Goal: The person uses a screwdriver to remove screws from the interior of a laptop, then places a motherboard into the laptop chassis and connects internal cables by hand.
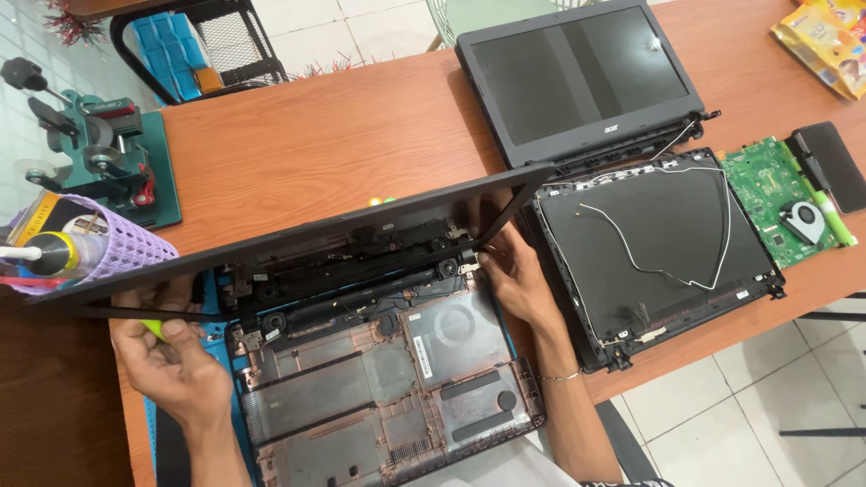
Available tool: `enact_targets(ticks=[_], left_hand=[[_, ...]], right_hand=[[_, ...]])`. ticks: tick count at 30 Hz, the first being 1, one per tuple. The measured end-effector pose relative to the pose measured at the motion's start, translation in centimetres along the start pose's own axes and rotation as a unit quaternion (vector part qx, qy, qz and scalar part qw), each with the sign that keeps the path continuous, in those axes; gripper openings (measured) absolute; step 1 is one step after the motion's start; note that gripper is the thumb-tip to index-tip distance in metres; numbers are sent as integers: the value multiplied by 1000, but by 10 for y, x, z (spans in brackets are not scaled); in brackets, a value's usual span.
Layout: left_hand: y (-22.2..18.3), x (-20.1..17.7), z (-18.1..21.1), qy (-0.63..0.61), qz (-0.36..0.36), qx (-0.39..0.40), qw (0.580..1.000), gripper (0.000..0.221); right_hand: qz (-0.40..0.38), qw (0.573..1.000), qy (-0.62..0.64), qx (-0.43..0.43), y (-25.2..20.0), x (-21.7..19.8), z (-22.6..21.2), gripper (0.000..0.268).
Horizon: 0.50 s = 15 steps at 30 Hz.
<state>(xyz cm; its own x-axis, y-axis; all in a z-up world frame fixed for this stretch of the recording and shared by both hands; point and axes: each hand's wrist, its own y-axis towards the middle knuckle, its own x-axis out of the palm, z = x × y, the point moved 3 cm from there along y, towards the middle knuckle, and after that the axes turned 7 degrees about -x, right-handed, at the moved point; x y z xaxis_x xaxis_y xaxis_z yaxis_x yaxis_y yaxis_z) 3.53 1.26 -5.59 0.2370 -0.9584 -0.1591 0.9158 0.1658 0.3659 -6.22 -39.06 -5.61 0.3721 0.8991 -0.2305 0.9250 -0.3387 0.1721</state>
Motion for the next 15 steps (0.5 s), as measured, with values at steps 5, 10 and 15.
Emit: enact_targets(ticks=[5,10,15], left_hand=[[0,5,20,-33,8,6,999,25],[-5,4,17,-48,9,12,999,22],[-7,0,3,-28,10,12,999,27]], right_hand=[[-1,1000,17,-25,-2,1,2,49],[8,999,31,-37,-4,3,11,47],[8,999,7,-31,-2,7,8,66]])
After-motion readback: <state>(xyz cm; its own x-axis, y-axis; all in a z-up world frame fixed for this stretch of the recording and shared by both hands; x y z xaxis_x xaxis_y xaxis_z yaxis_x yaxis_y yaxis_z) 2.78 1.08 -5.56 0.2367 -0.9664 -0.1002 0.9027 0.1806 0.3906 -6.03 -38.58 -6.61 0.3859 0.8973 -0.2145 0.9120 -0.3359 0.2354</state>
